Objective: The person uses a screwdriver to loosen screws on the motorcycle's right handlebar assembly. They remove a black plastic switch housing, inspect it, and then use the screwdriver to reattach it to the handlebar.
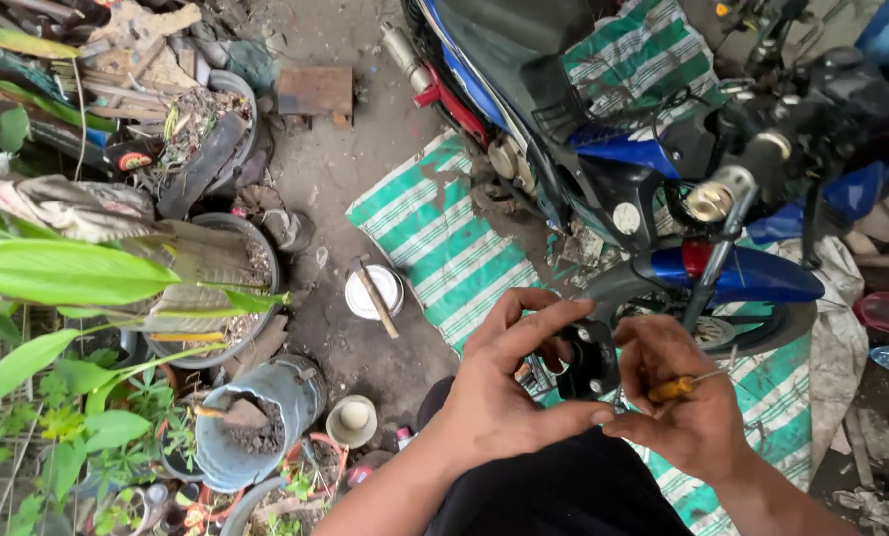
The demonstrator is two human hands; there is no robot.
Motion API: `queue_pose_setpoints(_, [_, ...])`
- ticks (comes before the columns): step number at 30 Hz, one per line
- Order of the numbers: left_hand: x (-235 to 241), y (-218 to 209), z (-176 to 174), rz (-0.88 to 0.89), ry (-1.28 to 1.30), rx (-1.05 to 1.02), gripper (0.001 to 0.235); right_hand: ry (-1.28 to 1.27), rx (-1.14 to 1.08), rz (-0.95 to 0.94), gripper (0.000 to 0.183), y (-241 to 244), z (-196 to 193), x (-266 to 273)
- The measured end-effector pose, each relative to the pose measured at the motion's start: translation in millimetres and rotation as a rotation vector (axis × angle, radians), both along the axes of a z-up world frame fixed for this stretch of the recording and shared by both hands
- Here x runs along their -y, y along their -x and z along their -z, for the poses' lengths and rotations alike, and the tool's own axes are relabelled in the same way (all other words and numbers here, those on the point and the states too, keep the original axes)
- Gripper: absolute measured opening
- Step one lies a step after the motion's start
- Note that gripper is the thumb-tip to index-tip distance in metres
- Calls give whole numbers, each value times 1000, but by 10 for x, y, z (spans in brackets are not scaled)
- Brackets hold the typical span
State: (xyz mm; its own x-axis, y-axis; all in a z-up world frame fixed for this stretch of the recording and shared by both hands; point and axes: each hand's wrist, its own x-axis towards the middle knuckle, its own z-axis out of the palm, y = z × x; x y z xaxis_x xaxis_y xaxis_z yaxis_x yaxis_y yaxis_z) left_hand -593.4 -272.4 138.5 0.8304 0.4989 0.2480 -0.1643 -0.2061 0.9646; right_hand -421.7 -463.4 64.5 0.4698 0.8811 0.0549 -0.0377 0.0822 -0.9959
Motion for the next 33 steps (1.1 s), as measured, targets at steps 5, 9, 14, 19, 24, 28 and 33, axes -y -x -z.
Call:
queue_pose_setpoints(5, [-788,34,-1,30,-200,42,76,-237,-27,-19,83,-42,53,-816])
queue_pose_setpoints(9, [-1495,157,-49,75,-294,28,79,-281,76,26,65,262,40,-1478])
queue_pose_setpoints(14, [-2210,261,-160,103,-316,24,81,-345,54,77,65,491,72,-2118])
queue_pose_setpoints(19, [-2580,207,-224,32,-444,46,75,-276,131,175,62,539,60,-2432])
queue_pose_setpoints(24, [-2907,93,-250,36,-501,60,69,-328,142,176,57,500,109,-2724])
queue_pose_setpoints(28, [-3090,-146,-260,70,-539,81,67,-326,95,226,52,375,79,-2906])
queue_pose_setpoints(33, [-3262,-695,-207,168,-502,64,75,-396,38,261,53,-36,120,-3077])
